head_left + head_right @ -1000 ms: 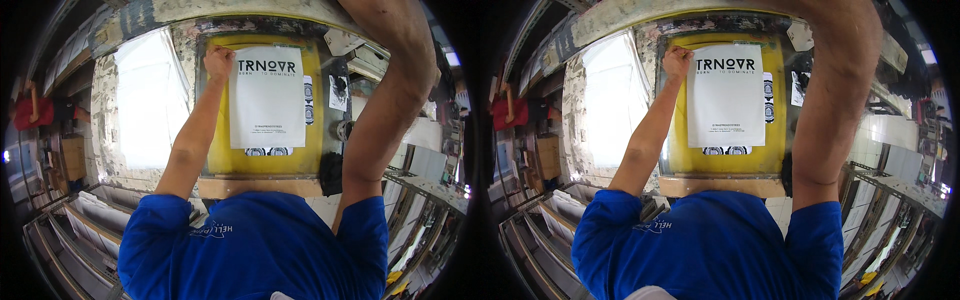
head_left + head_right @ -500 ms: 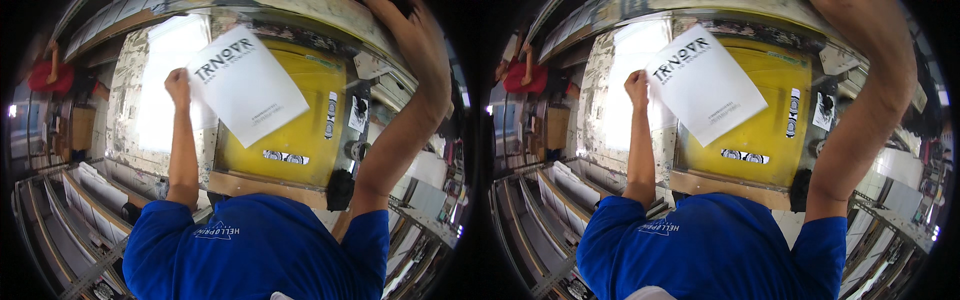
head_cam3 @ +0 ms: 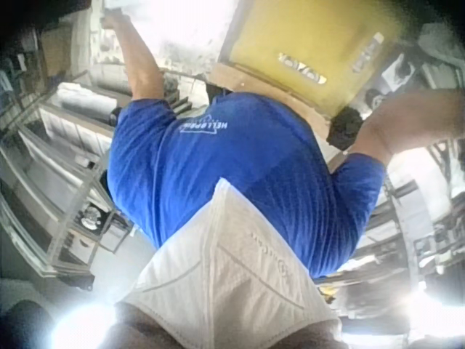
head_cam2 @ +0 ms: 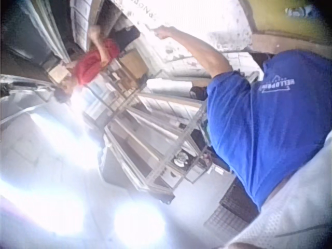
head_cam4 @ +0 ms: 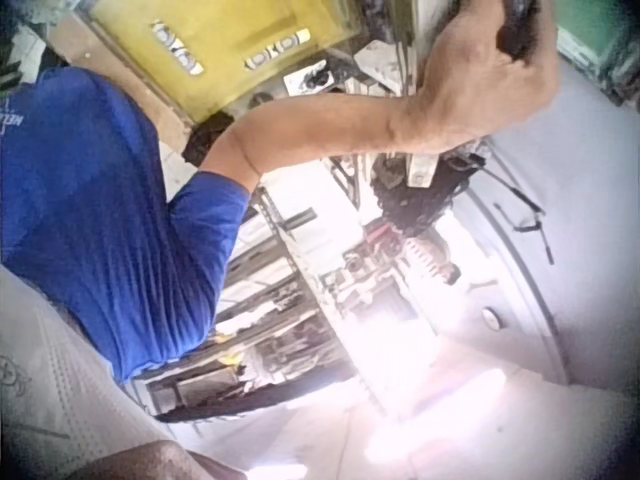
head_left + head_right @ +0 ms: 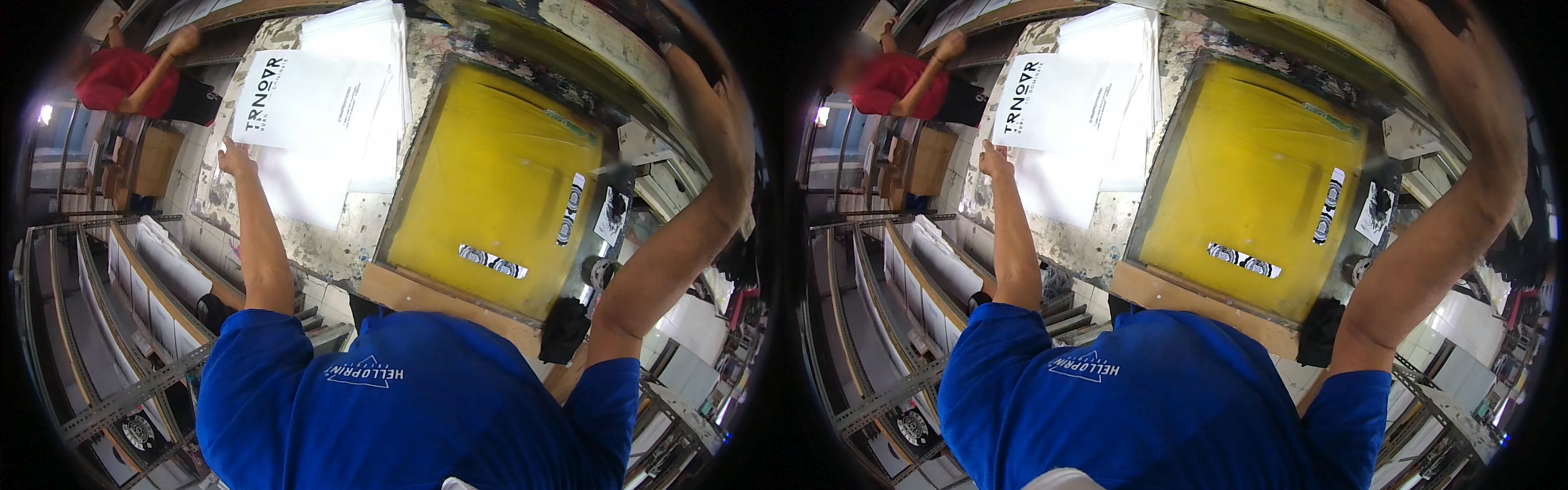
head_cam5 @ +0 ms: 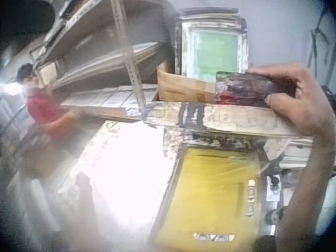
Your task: The person performs screen printing by placing sheets of paper under a screen frame, applying ink with a squeegee, lifting the frame, and moving the printed sheets to a stack.
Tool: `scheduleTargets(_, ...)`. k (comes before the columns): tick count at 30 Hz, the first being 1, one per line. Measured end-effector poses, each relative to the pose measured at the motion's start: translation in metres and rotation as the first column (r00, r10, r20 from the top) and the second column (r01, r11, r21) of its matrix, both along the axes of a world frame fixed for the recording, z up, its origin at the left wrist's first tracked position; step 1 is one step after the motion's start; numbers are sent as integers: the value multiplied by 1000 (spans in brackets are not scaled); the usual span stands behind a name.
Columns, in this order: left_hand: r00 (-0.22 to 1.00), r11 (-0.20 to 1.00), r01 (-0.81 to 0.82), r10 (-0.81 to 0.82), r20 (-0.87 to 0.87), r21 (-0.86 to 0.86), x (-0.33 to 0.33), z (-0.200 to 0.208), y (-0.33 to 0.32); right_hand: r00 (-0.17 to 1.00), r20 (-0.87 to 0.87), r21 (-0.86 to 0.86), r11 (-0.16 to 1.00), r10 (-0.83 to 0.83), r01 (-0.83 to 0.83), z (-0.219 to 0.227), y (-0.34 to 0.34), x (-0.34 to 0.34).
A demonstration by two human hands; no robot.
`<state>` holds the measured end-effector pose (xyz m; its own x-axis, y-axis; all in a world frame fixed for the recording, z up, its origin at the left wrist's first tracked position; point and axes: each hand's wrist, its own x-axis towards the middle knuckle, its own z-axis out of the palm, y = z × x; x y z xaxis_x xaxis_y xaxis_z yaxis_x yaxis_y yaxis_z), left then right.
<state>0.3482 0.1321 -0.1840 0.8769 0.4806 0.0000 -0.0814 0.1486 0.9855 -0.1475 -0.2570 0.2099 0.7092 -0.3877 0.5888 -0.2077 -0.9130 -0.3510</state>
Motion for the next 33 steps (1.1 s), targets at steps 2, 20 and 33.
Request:
scheduleTargets(2,992,972,15,-44,121,236,-36,3,-7,1000,-3,-3,1000,-6,6,-1,1,1)
scheduleTargets(20,711,544,505,-702,34,670,-222,18,-5,999,29,17,1000,15,-16,-2,3,3)
scheduleTargets(33,286,-259,375,-881,-377,890,-343,-13,-122,999,4,14,999,-39,39,-7,4,-2)
